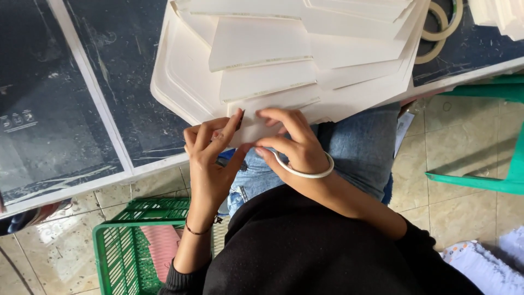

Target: Applying double-sided tape to the flaps of paper folders in a stack.

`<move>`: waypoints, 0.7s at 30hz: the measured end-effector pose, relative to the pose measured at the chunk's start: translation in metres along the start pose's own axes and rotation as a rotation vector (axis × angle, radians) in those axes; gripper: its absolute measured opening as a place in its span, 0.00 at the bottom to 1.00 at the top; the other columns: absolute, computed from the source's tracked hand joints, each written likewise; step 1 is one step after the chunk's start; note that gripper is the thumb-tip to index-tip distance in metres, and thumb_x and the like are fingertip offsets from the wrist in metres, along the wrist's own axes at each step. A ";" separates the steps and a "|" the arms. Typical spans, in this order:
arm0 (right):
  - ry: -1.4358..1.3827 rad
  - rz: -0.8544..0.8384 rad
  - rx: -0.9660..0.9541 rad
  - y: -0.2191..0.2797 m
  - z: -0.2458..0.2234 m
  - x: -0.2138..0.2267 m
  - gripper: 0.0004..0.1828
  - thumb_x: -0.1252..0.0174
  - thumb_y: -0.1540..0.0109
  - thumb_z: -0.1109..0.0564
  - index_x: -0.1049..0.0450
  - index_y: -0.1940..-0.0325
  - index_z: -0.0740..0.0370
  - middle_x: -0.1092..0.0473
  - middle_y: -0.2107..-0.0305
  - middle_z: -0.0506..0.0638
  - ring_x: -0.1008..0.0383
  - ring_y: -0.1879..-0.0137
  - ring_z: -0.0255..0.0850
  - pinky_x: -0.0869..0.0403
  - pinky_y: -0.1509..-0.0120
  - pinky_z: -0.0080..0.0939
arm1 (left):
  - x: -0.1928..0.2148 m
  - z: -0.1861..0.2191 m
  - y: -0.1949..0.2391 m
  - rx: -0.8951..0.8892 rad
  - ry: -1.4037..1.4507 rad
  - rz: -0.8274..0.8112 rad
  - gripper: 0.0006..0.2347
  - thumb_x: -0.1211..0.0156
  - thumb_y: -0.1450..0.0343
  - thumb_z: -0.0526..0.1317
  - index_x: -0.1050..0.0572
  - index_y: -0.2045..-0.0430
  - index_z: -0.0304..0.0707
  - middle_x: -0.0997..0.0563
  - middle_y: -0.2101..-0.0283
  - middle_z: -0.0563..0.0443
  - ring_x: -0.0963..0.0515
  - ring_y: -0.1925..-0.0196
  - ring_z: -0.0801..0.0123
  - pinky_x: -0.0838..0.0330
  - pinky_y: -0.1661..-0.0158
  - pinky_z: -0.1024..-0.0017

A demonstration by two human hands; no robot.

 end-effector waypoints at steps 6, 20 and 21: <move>0.133 0.014 -0.107 -0.008 0.003 0.073 0.08 0.28 0.33 0.65 0.23 0.58 0.68 0.35 0.36 0.66 0.22 0.45 0.52 0.21 0.35 0.53 | 0.000 0.000 0.007 -0.028 -0.225 -0.039 0.24 0.28 0.20 0.42 0.29 0.27 0.60 0.21 0.39 0.60 0.36 0.42 0.55 0.41 0.40 0.56; 0.315 0.167 -0.142 -0.007 0.011 0.106 0.11 0.24 0.33 0.68 0.23 0.62 0.68 0.34 0.37 0.61 0.21 0.46 0.50 0.20 0.43 0.48 | -0.062 0.071 -0.032 -0.285 -0.700 -0.058 0.30 0.19 0.26 0.51 0.29 0.29 0.62 0.25 0.35 0.57 0.27 0.45 0.57 0.33 0.52 0.59; 0.272 0.199 -0.088 -0.010 0.003 0.110 0.10 0.27 0.30 0.69 0.23 0.59 0.71 0.35 0.38 0.64 0.21 0.47 0.54 0.20 0.39 0.51 | -0.067 0.079 -0.033 -0.328 -0.813 -0.044 0.32 0.18 0.27 0.54 0.31 0.28 0.63 0.24 0.36 0.59 0.23 0.47 0.61 0.32 0.54 0.60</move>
Point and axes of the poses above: each hand's wrist, its own y-axis away from the middle knuckle, its own x-axis out of the back of the hand, z = x × y, the point moved 3 cm from there along -y, towards the middle knuckle
